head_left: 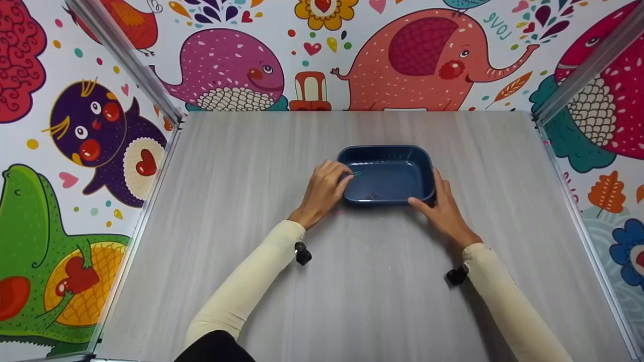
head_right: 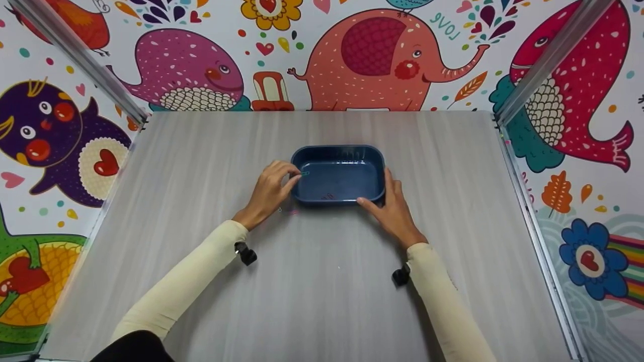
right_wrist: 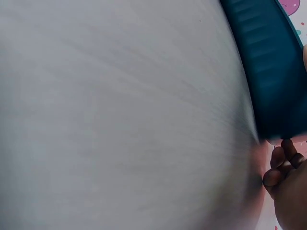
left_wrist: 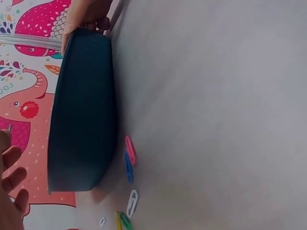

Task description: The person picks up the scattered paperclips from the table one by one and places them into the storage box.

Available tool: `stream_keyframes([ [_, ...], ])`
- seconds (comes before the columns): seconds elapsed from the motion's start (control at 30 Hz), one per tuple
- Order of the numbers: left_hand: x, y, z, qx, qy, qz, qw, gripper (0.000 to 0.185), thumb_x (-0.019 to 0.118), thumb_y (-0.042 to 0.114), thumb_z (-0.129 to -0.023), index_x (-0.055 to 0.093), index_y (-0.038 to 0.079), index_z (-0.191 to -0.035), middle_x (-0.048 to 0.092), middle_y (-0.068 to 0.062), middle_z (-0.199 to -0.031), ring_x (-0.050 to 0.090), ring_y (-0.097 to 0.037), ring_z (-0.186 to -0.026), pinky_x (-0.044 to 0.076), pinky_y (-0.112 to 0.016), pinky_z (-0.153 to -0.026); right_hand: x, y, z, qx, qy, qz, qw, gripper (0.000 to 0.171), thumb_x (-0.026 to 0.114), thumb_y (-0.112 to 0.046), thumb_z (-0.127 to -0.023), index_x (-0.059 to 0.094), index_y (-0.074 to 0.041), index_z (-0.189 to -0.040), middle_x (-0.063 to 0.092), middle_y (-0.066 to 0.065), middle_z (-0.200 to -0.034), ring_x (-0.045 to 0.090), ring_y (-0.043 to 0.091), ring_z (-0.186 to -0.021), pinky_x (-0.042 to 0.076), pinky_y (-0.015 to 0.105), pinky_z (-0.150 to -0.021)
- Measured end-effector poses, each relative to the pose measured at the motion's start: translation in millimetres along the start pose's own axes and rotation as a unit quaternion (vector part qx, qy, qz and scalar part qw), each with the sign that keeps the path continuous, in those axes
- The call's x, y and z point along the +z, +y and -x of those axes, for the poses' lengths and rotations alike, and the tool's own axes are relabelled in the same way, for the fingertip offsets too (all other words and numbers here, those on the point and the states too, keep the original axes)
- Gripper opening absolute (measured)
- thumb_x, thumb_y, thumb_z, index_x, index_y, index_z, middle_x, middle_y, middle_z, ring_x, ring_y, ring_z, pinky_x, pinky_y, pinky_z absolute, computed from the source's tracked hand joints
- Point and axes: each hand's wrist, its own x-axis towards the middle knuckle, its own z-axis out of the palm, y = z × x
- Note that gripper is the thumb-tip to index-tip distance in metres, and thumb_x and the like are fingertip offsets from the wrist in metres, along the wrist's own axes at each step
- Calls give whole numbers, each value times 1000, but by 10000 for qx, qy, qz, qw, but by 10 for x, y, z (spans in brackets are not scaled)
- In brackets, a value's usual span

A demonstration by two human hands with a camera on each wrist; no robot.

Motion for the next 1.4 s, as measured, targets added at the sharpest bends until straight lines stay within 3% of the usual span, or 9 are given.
stream_keyframes([
  [0.37, 135, -18, -68, 699, -631, -671, 9933, 12, 73, 18, -108, 77, 6, -110, 76, -6, -109, 69, -26, -110, 53, -43, -85, -7, -9, -2, -26, 1, -60, 10000, 107, 78, -37, -104, 5, -15, -178, 33, 32, -161, 38, 42, -146, 26, 65, -123],
  [0.7, 218, 13, -158, 996, -1170, -1004, 9830, 16, 69, 20, -111, 77, 6, -114, 76, -8, -112, 68, -26, -109, 53, -40, -84, -5, -14, 7, 69, -49, -35, 10000, 110, 79, -42, -103, 4, -16, -178, 32, 32, -162, 37, 43, -148, 25, 66, -125],
  [1.07, 280, -2, -298, 993, -1400, -1065, 9794, 15, 70, 19, -110, 78, 6, -114, 76, -7, -112, 66, -27, -107, 52, -41, -85, -3, -6, -7, 34, 5, 38, 10000, 108, 79, -43, -103, 5, -17, -179, 35, 32, -158, 40, 44, -146, 27, 67, -124],
  [1.4, 408, -1, -337, 985, -1634, -1225, 9740, 16, 70, 20, -110, 78, 6, -112, 77, -7, -111, 67, -28, -105, 51, -40, -81, 1, -3, -2, 45, -9, -19, 10000, 109, 79, -44, -103, 5, -21, -179, 35, 32, -158, 40, 44, -145, 27, 68, -124],
])
